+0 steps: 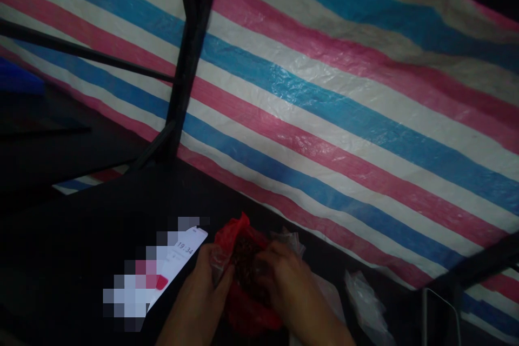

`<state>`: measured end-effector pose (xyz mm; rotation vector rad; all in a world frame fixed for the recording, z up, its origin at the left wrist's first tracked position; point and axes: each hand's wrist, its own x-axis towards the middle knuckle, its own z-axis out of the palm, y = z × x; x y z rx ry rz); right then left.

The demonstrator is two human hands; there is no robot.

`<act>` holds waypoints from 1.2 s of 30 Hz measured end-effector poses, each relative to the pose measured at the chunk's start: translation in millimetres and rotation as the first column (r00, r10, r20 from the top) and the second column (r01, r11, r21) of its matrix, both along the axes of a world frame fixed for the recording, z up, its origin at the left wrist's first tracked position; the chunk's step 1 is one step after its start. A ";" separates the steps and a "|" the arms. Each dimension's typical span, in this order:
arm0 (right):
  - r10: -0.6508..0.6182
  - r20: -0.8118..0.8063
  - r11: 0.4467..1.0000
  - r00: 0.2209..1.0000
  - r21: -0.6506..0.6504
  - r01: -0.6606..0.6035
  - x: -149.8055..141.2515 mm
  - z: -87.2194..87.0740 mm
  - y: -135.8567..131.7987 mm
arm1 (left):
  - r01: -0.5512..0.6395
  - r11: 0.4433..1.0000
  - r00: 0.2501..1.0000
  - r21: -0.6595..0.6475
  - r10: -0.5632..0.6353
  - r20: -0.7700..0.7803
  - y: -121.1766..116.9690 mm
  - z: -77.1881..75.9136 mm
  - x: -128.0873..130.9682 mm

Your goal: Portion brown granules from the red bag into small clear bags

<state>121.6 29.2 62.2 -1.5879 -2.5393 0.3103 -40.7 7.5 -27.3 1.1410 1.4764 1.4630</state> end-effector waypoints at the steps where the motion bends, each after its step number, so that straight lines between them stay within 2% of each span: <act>1: -0.040 0.051 0.999 0.998 0.033 0.038 1.4 1.1 5.5 | -0.013 1.000 1.000 -0.010 0.013 0.003 1.3 1.6 -1.5; 3: -0.090 0.117 0.994 0.989 0.069 0.082 1.7 1.0 16.1 | -0.016 0.999 1.000 -0.040 0.016 0.010 3.6 5.0 -2.9; 6: -0.097 0.110 0.993 0.989 0.072 0.089 -3.4 -4.1 26.5 | 0.001 0.999 0.998 -0.044 0.002 0.056 6.5 8.6 -0.1; 10: -0.057 0.054 0.998 0.997 0.035 0.055 -10.4 -10.5 29.6 | 0.070 0.997 0.982 -0.027 -0.064 0.180 8.9 9.8 6.0; 16: -0.036 -0.076 0.999 0.996 -0.034 0.034 -8.5 -17.2 29.0 | 0.049 0.999 0.957 -0.014 -0.043 0.286 12.8 4.1 5.1; 21: -0.109 -0.209 0.993 0.972 -0.065 0.097 -4.7 -26.6 29.2 | 0.010 0.999 0.956 -0.030 -0.001 0.294 10.9 6.4 -1.2; 27: -0.198 -0.361 0.979 0.911 -0.125 0.163 -8.1 -33.8 25.8 | 0.044 0.998 0.957 -0.038 -0.031 0.289 5.4 16.0 -3.2; 31: -0.227 -0.479 0.968 0.848 -0.209 0.141 -8.8 -37.5 24.3 | 0.062 0.998 0.965 -0.011 -0.057 0.257 10.6 8.2 -1.8; 36: -0.247 -0.601 0.955 0.760 -0.283 0.086 -0.3 -36.1 27.8 | 0.093 0.994 0.986 0.053 -0.100 0.137 11.7 -0.6 -0.7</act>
